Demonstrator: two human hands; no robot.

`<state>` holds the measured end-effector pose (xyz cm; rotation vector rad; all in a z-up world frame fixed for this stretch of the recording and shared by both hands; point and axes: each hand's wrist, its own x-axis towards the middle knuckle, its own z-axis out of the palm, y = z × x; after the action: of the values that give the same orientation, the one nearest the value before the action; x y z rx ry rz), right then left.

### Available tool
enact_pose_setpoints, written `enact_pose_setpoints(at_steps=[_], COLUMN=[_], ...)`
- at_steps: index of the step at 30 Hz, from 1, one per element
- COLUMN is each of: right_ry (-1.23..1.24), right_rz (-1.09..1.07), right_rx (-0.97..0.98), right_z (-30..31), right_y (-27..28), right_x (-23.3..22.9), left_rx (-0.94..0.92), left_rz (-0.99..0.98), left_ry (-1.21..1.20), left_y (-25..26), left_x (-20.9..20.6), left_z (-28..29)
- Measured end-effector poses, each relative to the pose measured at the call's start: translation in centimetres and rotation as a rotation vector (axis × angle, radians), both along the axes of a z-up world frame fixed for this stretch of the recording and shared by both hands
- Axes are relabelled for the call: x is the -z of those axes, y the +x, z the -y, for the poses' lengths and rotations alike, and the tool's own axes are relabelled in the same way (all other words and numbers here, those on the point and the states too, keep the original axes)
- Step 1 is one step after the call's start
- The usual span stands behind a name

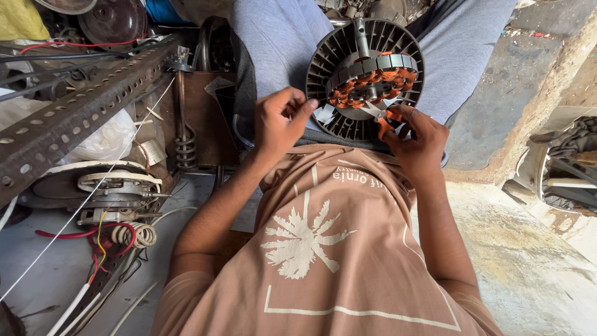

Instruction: The person is repairing a motor stator by hand. They use a screwdriver to adjust the copper windings and insert small white insulating pieces into the slots of the stator. The person repeatedly rotates the stator to access different sections while working.

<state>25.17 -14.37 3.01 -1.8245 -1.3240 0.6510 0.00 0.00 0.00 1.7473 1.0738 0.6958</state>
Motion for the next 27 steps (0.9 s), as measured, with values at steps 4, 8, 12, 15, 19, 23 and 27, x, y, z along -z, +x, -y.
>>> enact_pose_setpoints(at_steps=[4, 8, 12, 15, 19, 23, 27], right_ry=[0.057, 0.06, 0.082, 0.087, 0.117, 0.148, 0.149], right_rz=[-0.014, -0.135, -0.265, -0.366, -0.628, -0.634, -0.613], right_rx=[0.079, 0.204, 0.224, 0.246, 0.341, 0.375, 0.396], right_z=[0.2, 1.0, 1.3, 1.7, 2.1, 2.4, 3.0], right_y=[-0.4, 0.0, 0.9, 1.4, 1.7, 2.0, 2.1], right_x=[0.7, 1.3, 2.6, 2.9, 2.7, 2.5, 2.9], left_rx=[0.077, 0.134, 0.253, 0.315, 0.415, 0.475, 0.568], left_rz=[0.076, 0.042, -0.002, -0.051, -0.176, -0.301, -0.43], left_ry=[0.012, 0.071, 0.195, 0.366, 0.34, 0.489, 0.534], left_y=[1.7, 3.1, 5.0, 6.3, 9.0, 11.0, 12.2], left_x=[-3.4, -4.9, -4.2, -4.3, -4.1, -3.3, -2.5], left_z=[1.3, 2.5, 3.1, 3.6, 3.6, 3.6, 4.0])
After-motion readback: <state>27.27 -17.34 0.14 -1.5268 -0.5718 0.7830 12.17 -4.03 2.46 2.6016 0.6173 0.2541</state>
